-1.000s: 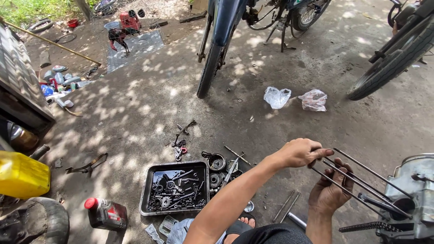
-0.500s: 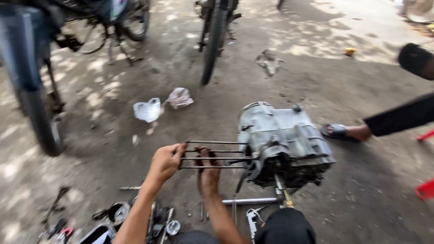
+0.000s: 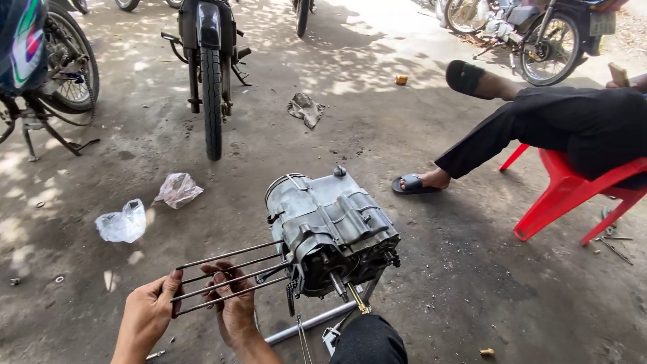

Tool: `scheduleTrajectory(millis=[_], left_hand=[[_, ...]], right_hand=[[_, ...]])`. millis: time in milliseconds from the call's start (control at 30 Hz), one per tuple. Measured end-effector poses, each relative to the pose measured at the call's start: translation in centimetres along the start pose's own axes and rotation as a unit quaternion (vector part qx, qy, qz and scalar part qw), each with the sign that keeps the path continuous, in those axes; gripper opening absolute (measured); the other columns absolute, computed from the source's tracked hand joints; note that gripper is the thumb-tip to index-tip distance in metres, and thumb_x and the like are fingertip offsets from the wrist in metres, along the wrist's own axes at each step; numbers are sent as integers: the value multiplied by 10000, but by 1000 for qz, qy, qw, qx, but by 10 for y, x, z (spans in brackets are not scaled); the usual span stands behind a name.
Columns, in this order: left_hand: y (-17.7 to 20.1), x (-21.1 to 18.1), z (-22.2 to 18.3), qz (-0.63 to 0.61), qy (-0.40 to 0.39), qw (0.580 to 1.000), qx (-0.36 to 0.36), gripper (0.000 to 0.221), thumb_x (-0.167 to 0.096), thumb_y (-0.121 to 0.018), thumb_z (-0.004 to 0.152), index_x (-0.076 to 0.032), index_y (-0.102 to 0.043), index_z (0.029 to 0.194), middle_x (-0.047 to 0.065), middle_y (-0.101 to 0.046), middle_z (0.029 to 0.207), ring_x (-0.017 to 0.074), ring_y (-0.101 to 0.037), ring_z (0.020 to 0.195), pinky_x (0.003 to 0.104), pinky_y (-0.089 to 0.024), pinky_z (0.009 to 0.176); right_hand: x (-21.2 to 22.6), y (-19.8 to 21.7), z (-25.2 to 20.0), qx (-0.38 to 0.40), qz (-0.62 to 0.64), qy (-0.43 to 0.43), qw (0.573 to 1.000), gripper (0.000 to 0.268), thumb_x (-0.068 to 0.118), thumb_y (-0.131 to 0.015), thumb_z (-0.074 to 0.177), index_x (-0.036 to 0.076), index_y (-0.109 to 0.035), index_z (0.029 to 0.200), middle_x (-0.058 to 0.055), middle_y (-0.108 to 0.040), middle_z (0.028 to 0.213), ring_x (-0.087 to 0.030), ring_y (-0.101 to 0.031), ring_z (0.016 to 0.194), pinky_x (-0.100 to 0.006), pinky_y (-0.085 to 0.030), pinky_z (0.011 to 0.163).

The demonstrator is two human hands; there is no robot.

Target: Finalizing the installation of engine studs on a motorcycle engine block using a socket wrench and manual threading.

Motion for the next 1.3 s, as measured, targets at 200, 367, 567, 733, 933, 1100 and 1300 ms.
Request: scheduleTrajectory(millis=[200, 367, 567, 733, 933, 1100, 1300], left_hand=[[-3, 19, 3, -132, -44, 990, 38, 187, -37, -779, 889, 4, -755, 1070, 131, -785, 980, 209, -689, 919, 299, -507, 886], [1, -4, -2, -34, -62, 997, 6, 248, -227, -711, 961, -20, -775, 841, 63, -758, 767, 163, -631, 777, 285, -443, 764], [7, -4, -3, -22, -103, 994, 29, 460, -394, -577, 1039, -114, -568, 675, -14, -521, 646, 126, -453, 640, 282, -344, 642], [15, -20, -22, -177, -87, 978, 60, 270, -91, -757, 919, -96, -678, 1178, 127, -747, 935, 184, -664, 888, 432, -544, 927], [8, 1, -2, -92, -113, 989, 35, 195, -238, -676, 1018, -56, -745, 1012, 127, -738, 764, 182, -643, 766, 377, -550, 808], [3, 18, 8, -53, -142, 988, 27, 395, -389, -502, 1105, -98, -699, 923, 146, -663, 724, 152, -541, 737, 377, -517, 694], [9, -4, -7, -138, -137, 979, 66, 147, -196, -787, 931, -110, -775, 1050, 61, -747, 751, 94, -636, 716, 277, -551, 682]], right_hand=[[5, -3, 3, -58, -58, 35, 996, 131, 116, -789, 920, 5, -736, 965, -236, -806, 965, -173, -678, 601, -239, -514, 498], [2, 5, 10, -32, -72, 53, 995, 165, 168, -783, 911, 42, -711, 990, -167, -794, 1004, -144, -691, 670, -218, -508, 517], [-12, 13, 10, -14, -47, 20, 999, 222, 77, -711, 936, 70, -692, 1157, -168, -772, 1144, -119, -678, 694, -213, -521, 561], [-27, 32, 27, -103, -100, 62, 988, 41, 82, -735, 950, 98, -700, 936, -223, -805, 914, -183, -734, 599, -213, -516, 441], [-3, 0, 10, -30, -70, 55, 996, 213, 106, -667, 984, 108, -653, 1197, -217, -763, 1165, -191, -739, 725, -209, -545, 458], [-21, 30, 26, -60, -91, 65, 992, 48, 115, -715, 973, 72, -695, 974, -246, -780, 911, -235, -740, 585, -239, -528, 416], [-30, 39, 37, -99, -148, 75, 981, 199, 173, -787, 925, 97, -651, 801, -169, -728, 680, -206, -687, 468, -258, -503, 342]])
Point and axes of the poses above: each hand's wrist, its own z-axis towards the middle knuckle, its own y-axis out of the back of the hand, x = y × z, the point moved 4 cm from there along z, towards the middle knuckle
